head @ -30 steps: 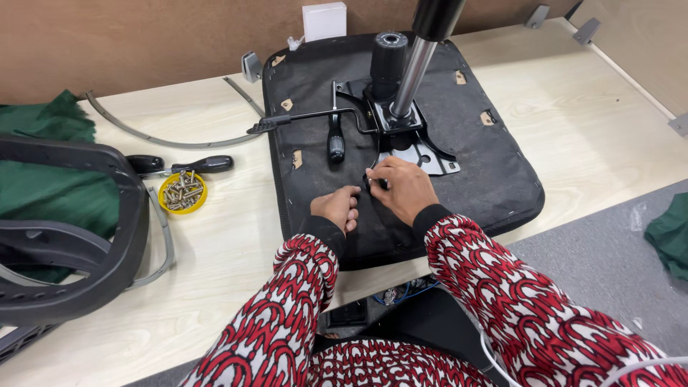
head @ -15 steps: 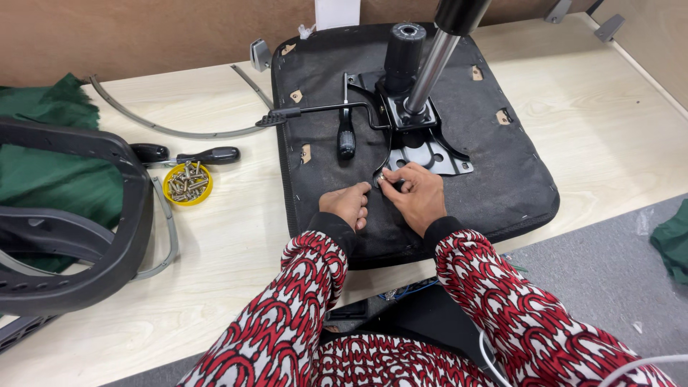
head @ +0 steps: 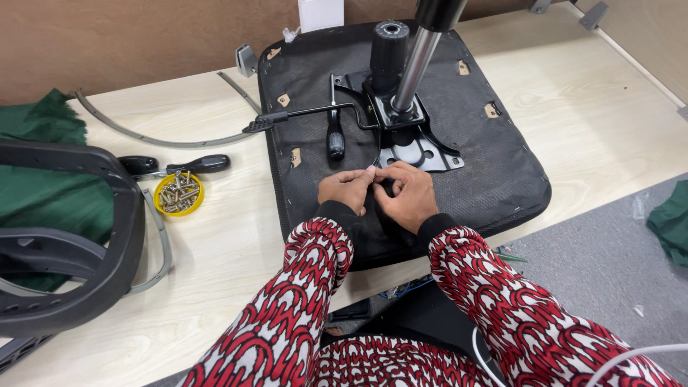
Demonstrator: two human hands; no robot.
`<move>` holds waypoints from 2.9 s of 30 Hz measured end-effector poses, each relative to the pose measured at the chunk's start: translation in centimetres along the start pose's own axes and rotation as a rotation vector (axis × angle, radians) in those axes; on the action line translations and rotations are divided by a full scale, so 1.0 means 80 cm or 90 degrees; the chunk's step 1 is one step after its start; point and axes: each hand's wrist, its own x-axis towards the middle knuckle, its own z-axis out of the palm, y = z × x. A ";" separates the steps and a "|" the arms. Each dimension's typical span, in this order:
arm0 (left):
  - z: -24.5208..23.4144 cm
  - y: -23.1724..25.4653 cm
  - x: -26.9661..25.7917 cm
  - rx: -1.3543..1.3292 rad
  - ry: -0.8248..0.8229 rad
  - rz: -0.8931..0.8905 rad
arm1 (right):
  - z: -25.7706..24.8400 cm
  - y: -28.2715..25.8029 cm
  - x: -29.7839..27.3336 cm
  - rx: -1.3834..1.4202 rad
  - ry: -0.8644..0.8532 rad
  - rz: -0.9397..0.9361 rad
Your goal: The person attaches a metal chair base to an upside-down chair seat using screws and a screwdriver. They align the base, insert screws into the holes, and tighten them to secure the connection.
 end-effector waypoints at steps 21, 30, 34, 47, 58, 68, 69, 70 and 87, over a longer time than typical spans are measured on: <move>0.005 -0.009 0.019 0.251 0.081 0.087 | 0.004 0.027 0.001 0.065 0.218 0.174; 0.008 0.025 0.020 0.434 0.048 0.164 | 0.001 0.015 0.003 0.024 0.171 0.197; 0.004 0.021 0.023 0.476 0.025 0.280 | 0.003 0.013 0.002 0.042 0.155 0.199; -0.011 0.011 0.018 0.440 0.022 0.323 | 0.004 0.017 0.004 0.012 0.153 0.164; -0.005 0.027 0.005 0.467 0.016 0.312 | 0.007 0.016 0.001 -0.025 0.155 0.150; -0.007 0.014 0.018 0.480 -0.018 0.415 | 0.008 0.018 0.001 -0.057 0.146 0.116; -0.007 0.011 0.017 0.476 -0.015 0.418 | 0.008 0.018 0.001 -0.059 0.145 0.113; -0.008 0.009 0.016 0.469 -0.016 0.420 | 0.008 0.018 0.001 -0.056 0.146 0.115; -0.008 -0.002 0.017 0.449 -0.039 0.501 | 0.009 0.015 0.001 -0.059 0.131 0.146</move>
